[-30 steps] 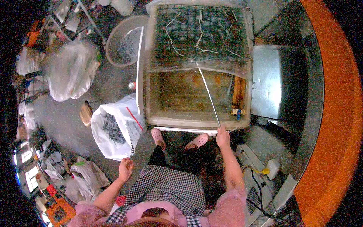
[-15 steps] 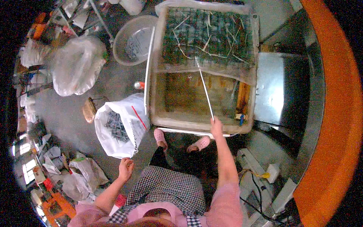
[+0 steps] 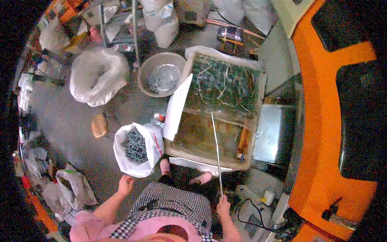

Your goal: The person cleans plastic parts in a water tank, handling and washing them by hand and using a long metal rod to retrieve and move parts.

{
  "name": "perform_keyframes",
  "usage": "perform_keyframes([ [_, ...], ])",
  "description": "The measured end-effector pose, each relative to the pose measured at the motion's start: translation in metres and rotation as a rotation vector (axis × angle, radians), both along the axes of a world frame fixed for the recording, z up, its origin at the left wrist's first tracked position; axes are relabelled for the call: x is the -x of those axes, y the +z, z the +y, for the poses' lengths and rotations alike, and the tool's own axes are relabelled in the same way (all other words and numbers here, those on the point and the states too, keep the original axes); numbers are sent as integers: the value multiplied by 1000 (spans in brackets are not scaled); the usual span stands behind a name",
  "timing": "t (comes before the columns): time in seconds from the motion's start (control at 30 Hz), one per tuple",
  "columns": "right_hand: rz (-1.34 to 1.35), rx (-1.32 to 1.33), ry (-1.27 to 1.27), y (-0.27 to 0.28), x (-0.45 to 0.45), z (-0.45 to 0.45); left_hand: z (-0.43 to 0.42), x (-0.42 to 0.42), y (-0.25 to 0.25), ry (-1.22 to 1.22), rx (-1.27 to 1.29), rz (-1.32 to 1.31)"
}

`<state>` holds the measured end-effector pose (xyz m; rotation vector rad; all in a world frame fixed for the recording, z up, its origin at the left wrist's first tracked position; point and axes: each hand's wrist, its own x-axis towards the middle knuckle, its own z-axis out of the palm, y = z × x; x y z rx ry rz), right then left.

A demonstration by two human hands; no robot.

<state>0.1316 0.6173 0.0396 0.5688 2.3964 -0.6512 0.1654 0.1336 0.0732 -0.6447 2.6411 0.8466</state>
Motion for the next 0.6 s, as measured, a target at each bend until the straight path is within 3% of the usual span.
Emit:
perform_keyframes([
  [0.03, 47, 44, -41, -8, 1, -12, -10, -8, -3, 3, -12, 0],
  [0.1, 306, 72, 163, -28, 12, -41, -27, -22, -19, -2, 39, 45],
  [0.17, 245, 173, 33, -59, 43, -80, -42, -36, -19, -2, 89, 83],
  [0.23, 381, 158, 216, -87, 74, -121, -51, -37, -13, 73, 36, 48],
  [0.3, 287, 118, 133, -130, 104, -163, -68, -46, -7, 157, -3, 31],
  [0.37, 432, 245, 24, -185, 122, -195, -90, -61, -9, 141, 24, 45],
  [0.43, 188, 136, -19, -175, 144, -231, -115, -80, -13, 162, 79, 18],
  [0.6, 26, -54, 123, -146, 127, -254, -170, -134, -29, 262, 145, -130],
])
